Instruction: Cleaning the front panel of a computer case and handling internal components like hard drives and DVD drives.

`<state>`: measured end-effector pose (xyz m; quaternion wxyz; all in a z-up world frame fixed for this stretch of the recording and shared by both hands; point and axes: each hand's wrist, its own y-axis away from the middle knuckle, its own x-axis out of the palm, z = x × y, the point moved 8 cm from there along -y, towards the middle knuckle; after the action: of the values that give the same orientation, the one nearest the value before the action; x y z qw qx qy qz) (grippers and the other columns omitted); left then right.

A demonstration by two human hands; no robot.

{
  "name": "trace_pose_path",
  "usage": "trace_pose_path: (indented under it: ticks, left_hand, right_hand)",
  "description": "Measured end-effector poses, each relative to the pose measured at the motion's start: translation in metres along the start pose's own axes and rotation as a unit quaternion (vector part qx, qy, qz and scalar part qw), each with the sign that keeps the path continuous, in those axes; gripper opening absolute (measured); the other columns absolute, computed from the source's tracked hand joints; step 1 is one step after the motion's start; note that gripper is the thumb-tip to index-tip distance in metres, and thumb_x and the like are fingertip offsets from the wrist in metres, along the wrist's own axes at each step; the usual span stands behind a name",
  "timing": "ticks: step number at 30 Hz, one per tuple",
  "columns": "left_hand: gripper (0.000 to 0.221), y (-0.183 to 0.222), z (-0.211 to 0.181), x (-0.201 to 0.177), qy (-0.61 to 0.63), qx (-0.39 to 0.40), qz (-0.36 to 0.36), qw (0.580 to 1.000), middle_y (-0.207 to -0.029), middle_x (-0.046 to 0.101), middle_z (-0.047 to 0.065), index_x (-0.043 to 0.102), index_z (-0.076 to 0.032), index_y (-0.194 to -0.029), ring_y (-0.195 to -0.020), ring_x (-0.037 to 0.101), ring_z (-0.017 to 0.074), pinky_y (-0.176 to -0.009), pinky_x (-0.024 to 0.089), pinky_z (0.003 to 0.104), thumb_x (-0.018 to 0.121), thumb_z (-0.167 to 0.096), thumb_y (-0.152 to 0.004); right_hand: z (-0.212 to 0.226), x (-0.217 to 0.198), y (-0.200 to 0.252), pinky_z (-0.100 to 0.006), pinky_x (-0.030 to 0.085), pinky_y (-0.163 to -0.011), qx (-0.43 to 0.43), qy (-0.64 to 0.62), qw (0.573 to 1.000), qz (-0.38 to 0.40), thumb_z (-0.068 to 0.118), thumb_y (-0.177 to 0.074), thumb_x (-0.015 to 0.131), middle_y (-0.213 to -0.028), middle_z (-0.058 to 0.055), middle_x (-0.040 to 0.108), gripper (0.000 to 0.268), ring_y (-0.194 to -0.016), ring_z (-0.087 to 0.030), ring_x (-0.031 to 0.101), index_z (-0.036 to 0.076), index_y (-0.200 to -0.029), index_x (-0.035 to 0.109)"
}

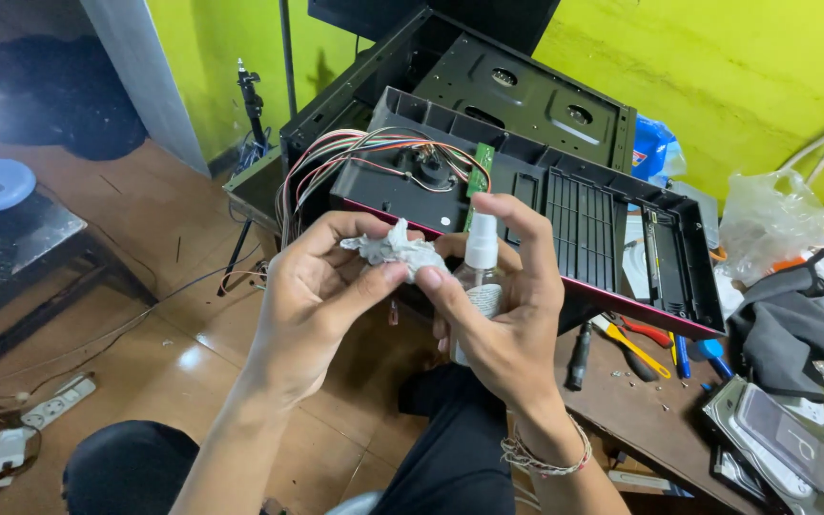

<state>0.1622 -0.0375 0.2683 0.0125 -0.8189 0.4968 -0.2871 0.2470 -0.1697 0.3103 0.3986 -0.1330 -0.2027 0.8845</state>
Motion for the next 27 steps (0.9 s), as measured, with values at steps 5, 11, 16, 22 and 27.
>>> trace_pose_path:
  ticks: [5, 11, 16, 22, 27]
  left_hand:
    - [0.03, 0.008, -0.007, -0.006, -0.05, 0.006, -0.023, 0.998, -0.108, 0.071, 0.013, 0.065, 0.006, -0.122, -0.092, 0.065, 0.012, -0.083, 0.054, 0.023, 0.066, -0.001, -0.093]
    - [0.025, 0.017, -0.018, -0.006, -0.173, 0.052, -0.02, 0.983, -0.105, 0.07, 0.011, 0.072, 0.009, -0.107, -0.084, 0.061, 0.0118, -0.074, 0.051, 0.022, 0.065, -0.012, -0.096]
    - [0.025, 0.019, -0.006, -0.021, -0.15, -0.026, -0.043, 0.987, -0.079, 0.073, 0.006, 0.079, 0.007, -0.097, -0.07, 0.056, 0.0074, -0.064, 0.043, 0.019, 0.069, -0.017, -0.093]
    - [0.034, 0.021, 0.015, -0.032, -0.002, -0.065, -0.08, 0.995, -0.1, 0.078, 0.019, 0.07, 0.01, -0.119, -0.084, 0.069, 0.0154, -0.078, 0.053, 0.024, 0.072, -0.002, -0.087]
    - [0.019, 0.025, 0.009, -0.04, -0.02, -0.009, -0.136, 0.99, -0.098, 0.075, 0.015, 0.068, 0.007, -0.109, -0.086, 0.067, 0.0125, -0.081, 0.053, 0.022, 0.068, -0.004, -0.094]
  right_hand:
    - [-0.006, 0.002, -0.001, -0.022, 0.049, -0.037, 0.003, -0.065, 0.998, 0.0, -0.007, -0.089, 0.071, -0.098, -0.015, 0.069, 0.066, -0.051, -0.013, 0.059, 0.015, -0.141, 0.037]
    - [-0.012, 0.012, -0.005, -0.025, 0.049, -0.034, 0.03, -0.11, 0.993, 0.011, -0.004, -0.088, 0.072, -0.09, -0.015, 0.07, 0.067, -0.048, -0.015, 0.059, 0.012, -0.142, 0.037]
    - [-0.013, 0.019, -0.005, -0.024, 0.047, -0.033, 0.036, -0.094, 0.994, 0.033, -0.008, -0.086, 0.072, -0.089, -0.016, 0.072, 0.066, -0.046, -0.015, 0.059, 0.011, -0.141, 0.04]
    - [-0.023, 0.02, -0.001, -0.022, 0.046, -0.038, 0.045, -0.059, 0.997, 0.03, -0.005, -0.089, 0.068, -0.097, -0.016, 0.072, 0.061, -0.05, -0.012, 0.057, 0.01, -0.142, 0.042]
    - [-0.007, 0.023, 0.017, -0.02, 0.039, -0.046, -0.111, 0.142, 0.983, 0.034, -0.008, -0.094, 0.062, -0.078, -0.001, 0.064, 0.044, -0.052, -0.006, 0.053, 0.005, -0.134, 0.048]
